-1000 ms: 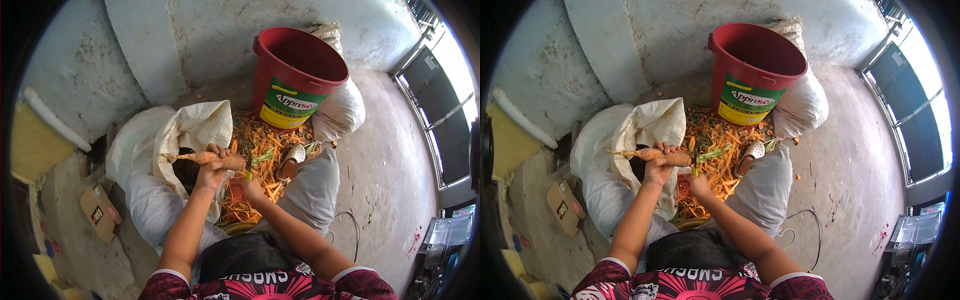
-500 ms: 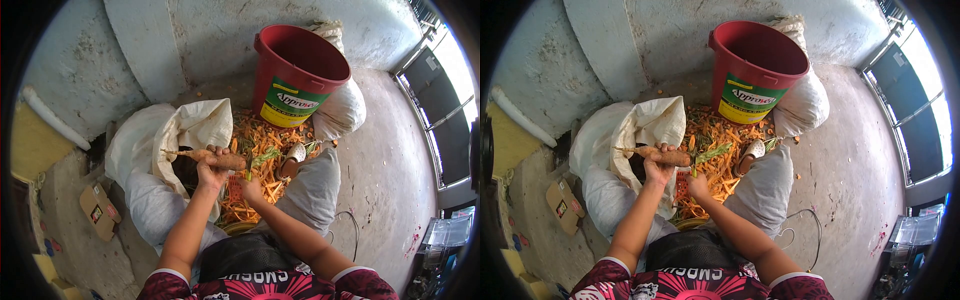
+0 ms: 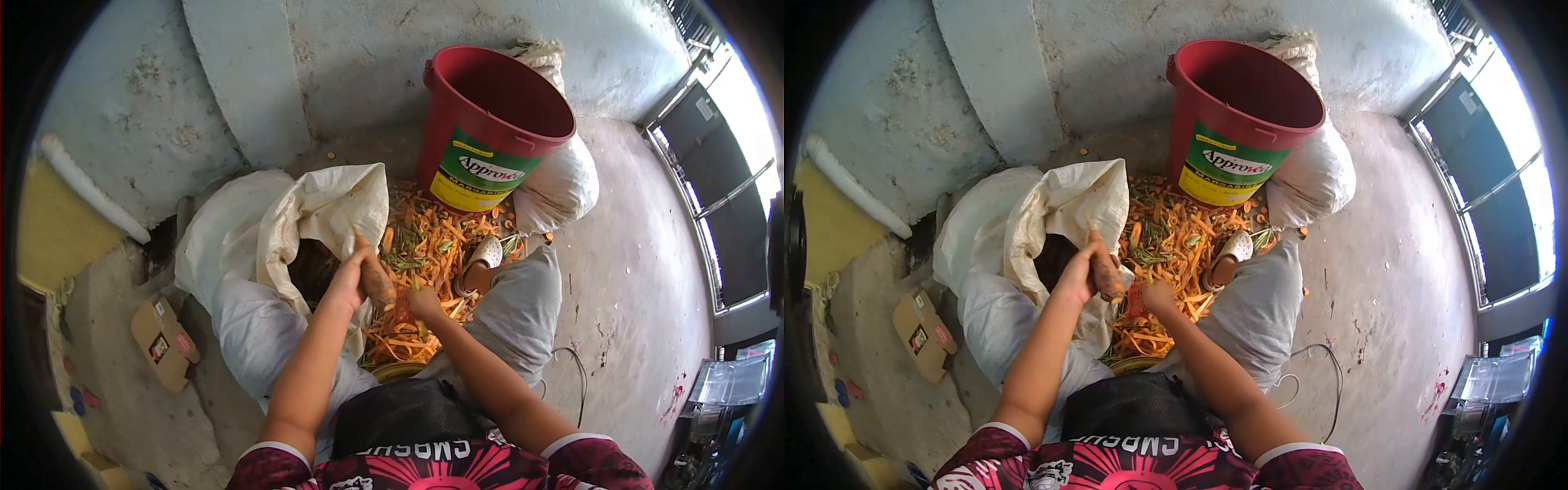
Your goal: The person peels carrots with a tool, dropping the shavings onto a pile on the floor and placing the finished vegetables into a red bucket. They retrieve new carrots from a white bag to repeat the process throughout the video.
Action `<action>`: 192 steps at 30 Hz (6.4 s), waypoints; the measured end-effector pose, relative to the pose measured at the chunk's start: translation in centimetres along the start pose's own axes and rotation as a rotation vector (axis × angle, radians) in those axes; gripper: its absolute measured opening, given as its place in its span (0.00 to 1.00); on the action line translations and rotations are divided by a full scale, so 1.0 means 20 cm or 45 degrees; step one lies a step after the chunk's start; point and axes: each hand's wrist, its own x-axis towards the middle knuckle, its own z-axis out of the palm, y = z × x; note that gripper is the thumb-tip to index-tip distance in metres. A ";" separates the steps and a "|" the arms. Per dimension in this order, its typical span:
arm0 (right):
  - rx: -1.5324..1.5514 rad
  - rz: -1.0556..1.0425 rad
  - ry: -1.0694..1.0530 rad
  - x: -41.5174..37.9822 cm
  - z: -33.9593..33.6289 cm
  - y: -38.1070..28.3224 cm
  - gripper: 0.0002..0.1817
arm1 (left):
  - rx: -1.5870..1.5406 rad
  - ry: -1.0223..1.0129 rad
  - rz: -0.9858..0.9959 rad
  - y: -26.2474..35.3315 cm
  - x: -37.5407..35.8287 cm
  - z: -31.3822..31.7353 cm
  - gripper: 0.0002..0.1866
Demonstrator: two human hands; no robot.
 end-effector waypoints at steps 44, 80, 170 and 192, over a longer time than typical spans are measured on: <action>0.706 -0.506 0.670 -0.40 -0.33 -0.77 0.15 | -0.057 -0.293 -0.149 -0.08 -0.19 0.03 0.19; 0.422 -0.233 1.147 -0.12 -0.64 -0.66 0.06 | 0.270 -0.508 -0.342 -0.12 -0.26 0.00 0.20; 0.438 -0.596 1.306 -0.12 -0.67 -0.65 0.10 | 0.298 -0.417 -0.319 -0.06 -0.22 0.01 0.20; 0.509 -0.729 0.943 -0.35 -0.44 -0.79 0.08 | 0.051 -0.358 -0.282 -0.05 -0.20 0.04 0.19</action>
